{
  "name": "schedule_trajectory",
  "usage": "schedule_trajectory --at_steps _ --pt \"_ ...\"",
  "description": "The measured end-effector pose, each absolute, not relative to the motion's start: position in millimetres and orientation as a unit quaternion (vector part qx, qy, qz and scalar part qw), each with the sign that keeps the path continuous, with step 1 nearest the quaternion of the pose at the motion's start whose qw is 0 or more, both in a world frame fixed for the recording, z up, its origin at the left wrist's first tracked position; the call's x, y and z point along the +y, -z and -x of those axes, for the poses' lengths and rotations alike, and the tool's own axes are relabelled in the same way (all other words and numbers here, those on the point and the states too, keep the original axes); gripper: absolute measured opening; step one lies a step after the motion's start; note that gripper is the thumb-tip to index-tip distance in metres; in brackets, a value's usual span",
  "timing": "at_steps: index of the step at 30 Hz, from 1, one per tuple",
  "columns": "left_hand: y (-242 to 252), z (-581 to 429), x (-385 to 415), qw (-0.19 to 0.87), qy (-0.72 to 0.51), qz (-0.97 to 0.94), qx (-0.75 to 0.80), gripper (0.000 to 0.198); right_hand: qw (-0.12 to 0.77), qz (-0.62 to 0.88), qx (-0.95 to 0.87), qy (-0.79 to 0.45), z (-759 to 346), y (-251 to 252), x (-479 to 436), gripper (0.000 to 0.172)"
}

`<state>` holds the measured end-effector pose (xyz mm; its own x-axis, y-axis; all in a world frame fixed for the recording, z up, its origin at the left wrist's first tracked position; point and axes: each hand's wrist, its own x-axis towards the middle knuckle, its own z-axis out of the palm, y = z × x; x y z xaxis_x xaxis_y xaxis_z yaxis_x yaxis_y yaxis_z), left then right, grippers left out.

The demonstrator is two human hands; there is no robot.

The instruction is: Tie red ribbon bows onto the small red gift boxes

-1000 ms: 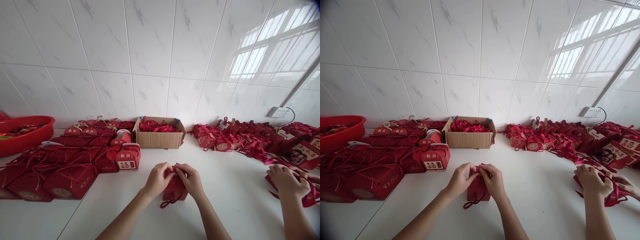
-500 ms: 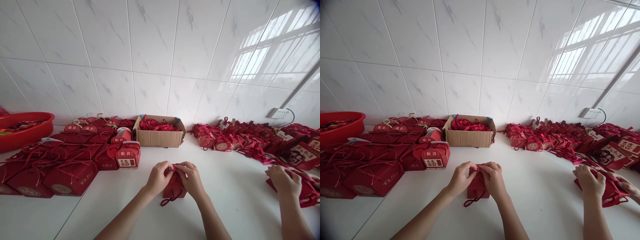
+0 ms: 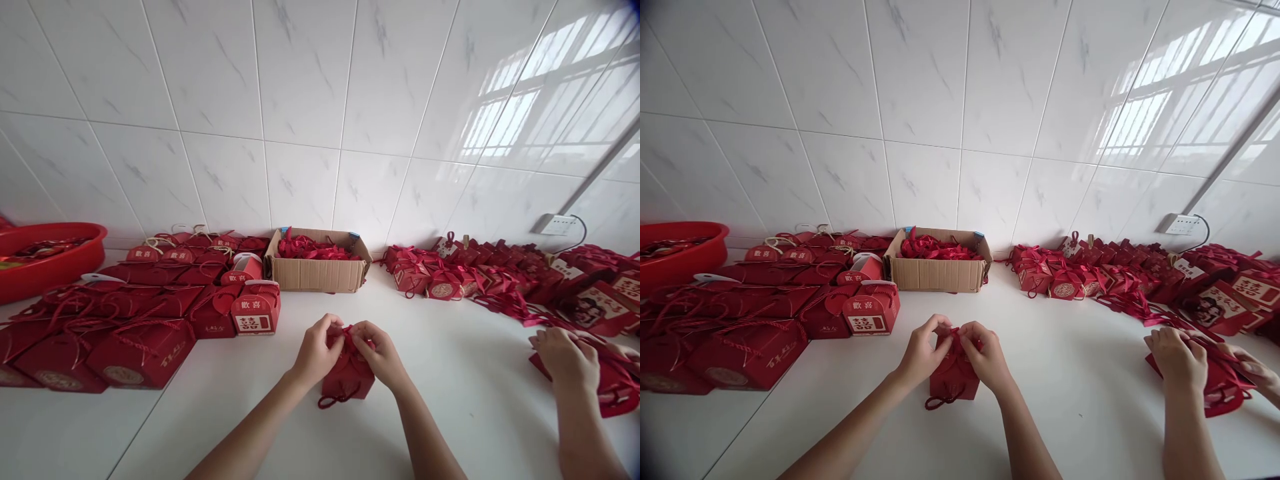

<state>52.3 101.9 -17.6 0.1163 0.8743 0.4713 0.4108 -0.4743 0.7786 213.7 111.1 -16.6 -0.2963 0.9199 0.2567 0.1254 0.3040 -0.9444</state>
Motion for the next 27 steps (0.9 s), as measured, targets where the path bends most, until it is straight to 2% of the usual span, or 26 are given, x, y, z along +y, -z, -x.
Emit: schedule_trajectory --at_steps 6,10,13,16,19,23,27 --pt "11 -43 92 0.288 -0.463 -0.734 0.405 0.022 0.46 0.368 -0.612 -0.528 -213 19 110 0.021" --pt "13 -37 90 0.311 -0.407 -0.784 0.351 0.019 0.493 0.353 -0.553 -0.571 -209 23 98 0.024" --pt "14 -36 90 0.334 -0.397 -0.781 0.347 0.013 0.537 0.387 -0.519 -0.54 -202 26 81 0.026" --pt "13 -33 90 0.362 -0.404 -0.755 0.369 0.007 0.541 0.417 -0.526 -0.507 -198 22 60 0.03" --pt "9 -30 90 0.402 -0.387 -0.744 0.367 0.01 0.512 0.451 -0.585 -0.439 -203 13 43 0.031" --pt "3 -29 88 0.421 -0.365 -0.747 0.363 0.01 0.484 0.516 -0.642 -0.296 -221 6 48 0.024" --pt "-6 -31 86 0.415 -0.345 -0.761 0.36 0.01 0.416 0.477 -0.712 -0.304 -234 10 73 0.033"
